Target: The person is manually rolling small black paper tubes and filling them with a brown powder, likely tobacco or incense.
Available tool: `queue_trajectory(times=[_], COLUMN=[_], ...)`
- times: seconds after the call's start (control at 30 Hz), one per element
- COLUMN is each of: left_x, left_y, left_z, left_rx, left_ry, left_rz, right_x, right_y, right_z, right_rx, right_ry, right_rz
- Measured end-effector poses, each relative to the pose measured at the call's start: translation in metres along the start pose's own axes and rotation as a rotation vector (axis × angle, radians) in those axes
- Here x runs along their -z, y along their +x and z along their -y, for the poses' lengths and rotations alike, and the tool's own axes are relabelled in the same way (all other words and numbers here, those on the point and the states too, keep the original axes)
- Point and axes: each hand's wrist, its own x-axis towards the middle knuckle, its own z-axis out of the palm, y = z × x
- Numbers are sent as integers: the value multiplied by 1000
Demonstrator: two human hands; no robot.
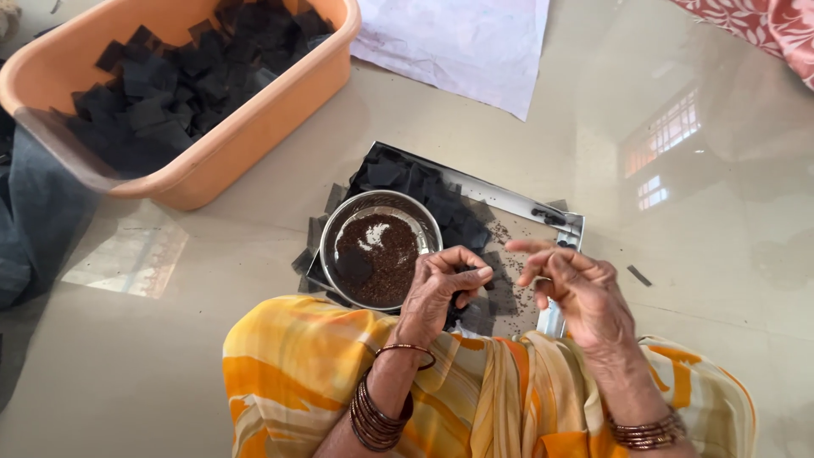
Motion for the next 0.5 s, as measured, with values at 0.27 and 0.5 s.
queue_trajectory(times=[0.27, 0.5], left_x=[2, -3], left_y=[2, 5], left_z=[10, 18], left_rx=[-77, 12], left_ry=[-107, 198], left_rz=[-111, -100], right_x=[30, -12], right_y=[12, 15], right_z=[-42, 17], right_rx=[-212, -198], right_ry=[290, 65], right_rz=[-117, -216])
